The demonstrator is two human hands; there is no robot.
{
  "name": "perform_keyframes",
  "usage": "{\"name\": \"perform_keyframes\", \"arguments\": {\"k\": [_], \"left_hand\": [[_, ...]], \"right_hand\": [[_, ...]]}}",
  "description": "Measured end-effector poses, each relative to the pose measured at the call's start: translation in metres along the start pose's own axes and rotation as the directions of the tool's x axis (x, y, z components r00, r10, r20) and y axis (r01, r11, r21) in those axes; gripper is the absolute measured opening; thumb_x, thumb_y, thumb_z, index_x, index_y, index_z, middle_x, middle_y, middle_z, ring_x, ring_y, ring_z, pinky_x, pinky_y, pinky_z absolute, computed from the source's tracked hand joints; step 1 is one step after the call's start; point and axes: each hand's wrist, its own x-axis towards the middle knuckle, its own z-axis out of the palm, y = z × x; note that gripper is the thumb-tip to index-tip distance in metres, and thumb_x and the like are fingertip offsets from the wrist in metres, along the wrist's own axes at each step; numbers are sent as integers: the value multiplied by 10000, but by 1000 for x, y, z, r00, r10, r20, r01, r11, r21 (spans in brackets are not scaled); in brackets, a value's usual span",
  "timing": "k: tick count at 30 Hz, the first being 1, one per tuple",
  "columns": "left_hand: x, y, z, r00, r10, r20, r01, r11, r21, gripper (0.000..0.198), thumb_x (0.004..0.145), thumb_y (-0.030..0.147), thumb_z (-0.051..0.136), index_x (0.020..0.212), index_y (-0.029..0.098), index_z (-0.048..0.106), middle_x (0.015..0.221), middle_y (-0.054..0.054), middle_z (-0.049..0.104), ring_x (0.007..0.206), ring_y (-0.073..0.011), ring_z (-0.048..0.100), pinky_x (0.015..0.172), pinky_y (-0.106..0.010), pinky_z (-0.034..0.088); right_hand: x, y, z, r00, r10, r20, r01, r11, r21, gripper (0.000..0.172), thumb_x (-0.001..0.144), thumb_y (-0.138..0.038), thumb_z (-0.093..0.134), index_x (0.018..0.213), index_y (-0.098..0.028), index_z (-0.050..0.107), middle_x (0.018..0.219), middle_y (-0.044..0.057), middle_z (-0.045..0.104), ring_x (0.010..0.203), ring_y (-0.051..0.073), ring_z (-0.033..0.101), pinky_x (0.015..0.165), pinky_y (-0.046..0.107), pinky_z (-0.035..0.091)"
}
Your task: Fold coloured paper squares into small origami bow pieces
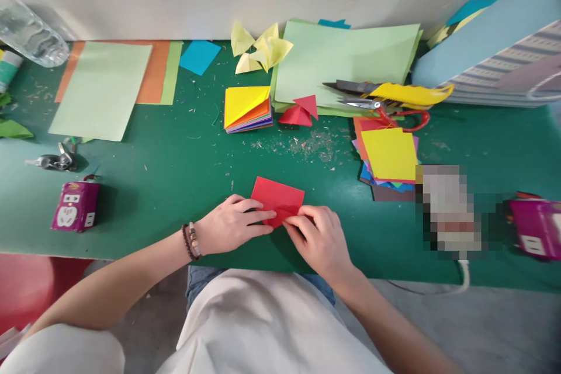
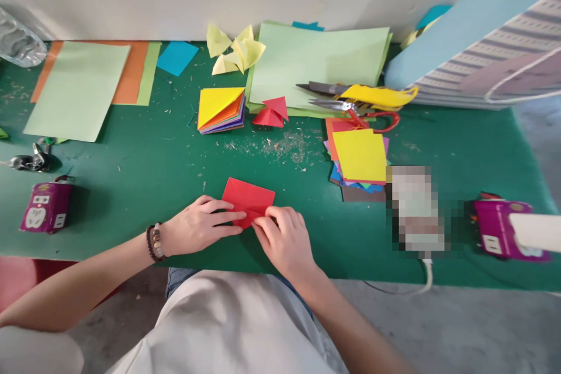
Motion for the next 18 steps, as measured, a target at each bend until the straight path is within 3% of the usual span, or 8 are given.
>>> {"name": "perform_keyframes", "arguments": {"k": [7, 12, 15, 18], "left_hand": [[3, 3, -3, 998, -42, 37, 42, 999, 8, 273, 992, 216, 388, 1163, 227, 600, 1336, 11, 584, 1194, -173, 492, 922, -340, 387], [5, 3, -5, 997, -52, 55, 52, 999, -8, 269, 990, 222, 386, 1168, 214, 587, 1315, -16, 599, 1198, -173, 491, 922, -343, 398], [5, 5, -4, 996, -68, 57, 69, 998, -11, 272, 987, 234, 393, 1184, 211, 579, 1308, -20, 604, 1191, -178, 496, 919, -344, 404], [3, 5, -3, 995, -77, 59, 78, 997, -9, 287, 982, 217, 395, 1209, 222, 572, 1335, -12, 583, 1205, -181, 481, 935, -348, 395]], "right_hand": [[-3, -8, 5, 999, -15, 28, 16, 1000, -26, 128, 896, -176, 552, 777, -187, 597, 788, 43, 592, 754, 174, 492, 675, 309, 338], [-1, -27, 12, 997, -59, 55, 59, 998, -1, 165, 900, -170, 542, 744, -185, 595, 763, 37, 608, 730, 172, 486, 667, 317, 326], [-2, -36, 12, 996, -79, 50, 74, 993, 97, 175, 896, -175, 560, 726, -188, 598, 746, 29, 615, 717, 165, 502, 664, 312, 337], [-5, -29, 4, 1000, -3, 24, -2, 976, 220, 81, 889, -207, 595, 814, -196, 625, 774, 27, 630, 742, 157, 539, 684, 299, 368]]}}
